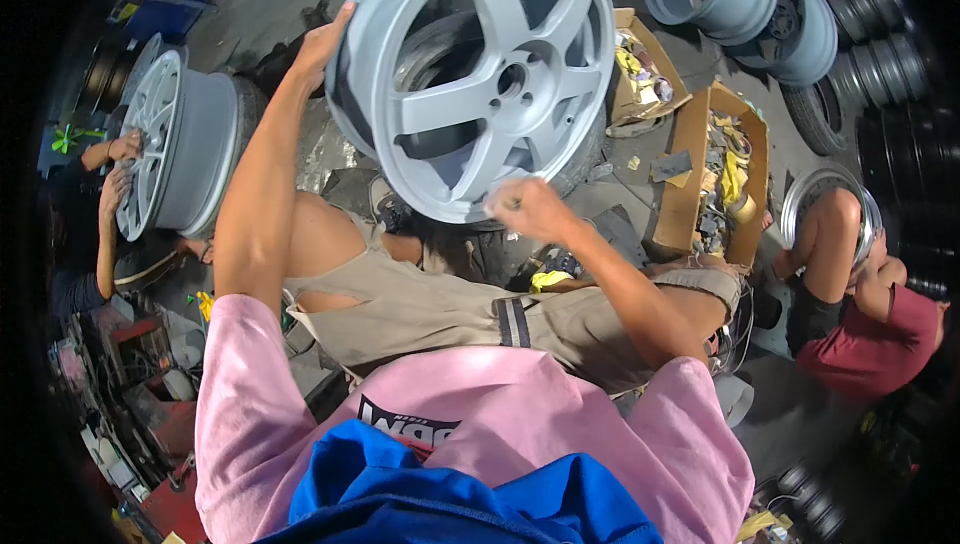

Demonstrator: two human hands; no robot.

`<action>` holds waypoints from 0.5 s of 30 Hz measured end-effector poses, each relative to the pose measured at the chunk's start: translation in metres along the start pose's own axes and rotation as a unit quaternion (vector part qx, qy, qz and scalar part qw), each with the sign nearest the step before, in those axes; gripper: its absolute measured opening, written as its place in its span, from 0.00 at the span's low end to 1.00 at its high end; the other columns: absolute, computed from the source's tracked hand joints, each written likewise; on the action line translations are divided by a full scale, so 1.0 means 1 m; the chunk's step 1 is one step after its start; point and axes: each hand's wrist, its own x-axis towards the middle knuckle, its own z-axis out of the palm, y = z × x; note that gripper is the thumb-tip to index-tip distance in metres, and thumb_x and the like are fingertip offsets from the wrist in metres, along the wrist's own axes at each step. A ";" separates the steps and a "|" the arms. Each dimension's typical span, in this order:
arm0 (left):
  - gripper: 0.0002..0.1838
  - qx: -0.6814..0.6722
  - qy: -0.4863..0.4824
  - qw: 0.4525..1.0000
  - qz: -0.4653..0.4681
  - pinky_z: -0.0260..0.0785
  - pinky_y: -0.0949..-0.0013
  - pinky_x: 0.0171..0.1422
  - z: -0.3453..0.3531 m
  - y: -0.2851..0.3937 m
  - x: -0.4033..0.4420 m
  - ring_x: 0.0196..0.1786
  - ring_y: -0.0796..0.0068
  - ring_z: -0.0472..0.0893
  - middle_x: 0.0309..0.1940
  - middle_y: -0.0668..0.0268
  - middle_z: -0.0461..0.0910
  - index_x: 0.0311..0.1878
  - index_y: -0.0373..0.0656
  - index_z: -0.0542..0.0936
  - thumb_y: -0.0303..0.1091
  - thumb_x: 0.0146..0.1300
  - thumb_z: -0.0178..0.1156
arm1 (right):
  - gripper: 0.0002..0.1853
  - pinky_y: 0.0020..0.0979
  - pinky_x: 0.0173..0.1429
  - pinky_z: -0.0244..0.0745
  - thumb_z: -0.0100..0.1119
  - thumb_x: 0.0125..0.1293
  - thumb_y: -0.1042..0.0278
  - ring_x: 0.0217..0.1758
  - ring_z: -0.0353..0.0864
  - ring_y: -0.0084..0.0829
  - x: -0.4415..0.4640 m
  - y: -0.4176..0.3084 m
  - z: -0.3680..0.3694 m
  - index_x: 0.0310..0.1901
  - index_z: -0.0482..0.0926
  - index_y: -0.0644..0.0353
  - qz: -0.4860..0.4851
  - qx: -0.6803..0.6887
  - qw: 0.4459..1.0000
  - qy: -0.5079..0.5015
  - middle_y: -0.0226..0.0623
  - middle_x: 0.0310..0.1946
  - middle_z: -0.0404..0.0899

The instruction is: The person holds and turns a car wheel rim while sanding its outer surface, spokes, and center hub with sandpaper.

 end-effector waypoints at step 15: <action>0.48 0.077 0.138 0.984 0.087 0.74 0.58 0.61 0.018 -0.004 0.024 0.50 0.58 0.85 0.44 0.45 0.88 0.47 0.23 0.87 0.74 0.66 0.62 | 0.23 0.38 0.74 0.69 0.68 0.64 0.50 0.68 0.77 0.51 0.031 0.109 -0.019 0.44 0.91 0.66 0.158 0.039 0.957 0.242 0.56 0.68 0.73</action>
